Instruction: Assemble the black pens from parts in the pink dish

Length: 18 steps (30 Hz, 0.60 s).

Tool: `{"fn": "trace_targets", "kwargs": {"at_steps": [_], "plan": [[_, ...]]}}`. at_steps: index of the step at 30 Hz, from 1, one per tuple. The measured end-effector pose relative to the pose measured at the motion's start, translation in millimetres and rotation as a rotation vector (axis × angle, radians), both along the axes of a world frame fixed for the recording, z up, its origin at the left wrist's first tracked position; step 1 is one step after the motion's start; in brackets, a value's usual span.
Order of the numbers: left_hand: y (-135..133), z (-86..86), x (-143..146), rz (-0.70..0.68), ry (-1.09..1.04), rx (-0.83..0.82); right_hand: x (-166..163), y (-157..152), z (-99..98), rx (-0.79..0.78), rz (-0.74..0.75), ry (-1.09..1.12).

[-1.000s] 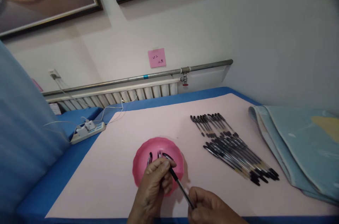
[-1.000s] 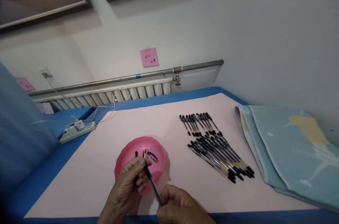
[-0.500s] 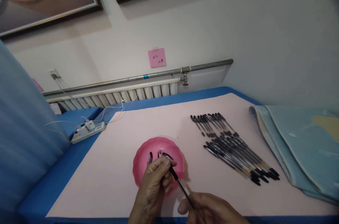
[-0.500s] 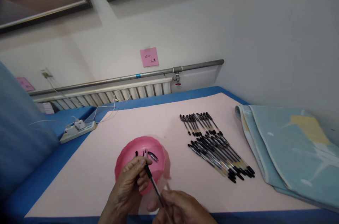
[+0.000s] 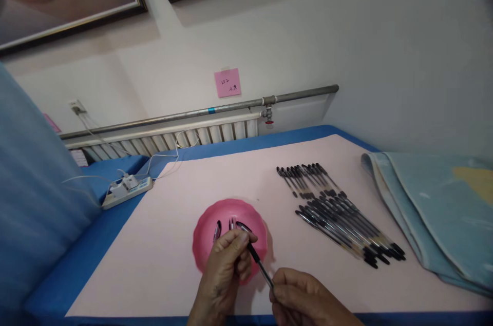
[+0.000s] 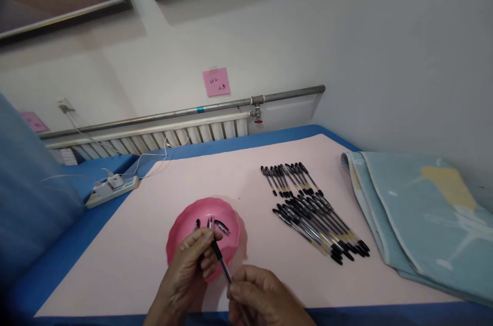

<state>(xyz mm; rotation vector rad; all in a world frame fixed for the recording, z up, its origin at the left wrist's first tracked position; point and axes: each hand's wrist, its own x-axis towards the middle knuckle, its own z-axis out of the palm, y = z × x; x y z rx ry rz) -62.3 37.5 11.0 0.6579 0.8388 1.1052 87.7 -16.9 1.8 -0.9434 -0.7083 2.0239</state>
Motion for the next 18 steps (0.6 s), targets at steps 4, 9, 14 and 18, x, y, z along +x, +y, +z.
{"fn": "trace_targets", "kwargs": {"at_steps": [4,9,14,18], "plan": [[1,4.8,2,0.059,0.044,0.006,3,1,-4.9,0.113,-0.002,-0.205],[12,7.2,-8,0.197,0.282,0.107,5,-2,-10.2,0.261,-0.038,-0.524],[28,3.4,-31,0.250,0.502,0.109,8,-3,-8.6,0.257,-0.032,-0.503],[26,8.9,-37,0.276,0.592,0.113,8,-1,-6.8,0.256,-0.010,-0.504]]}}
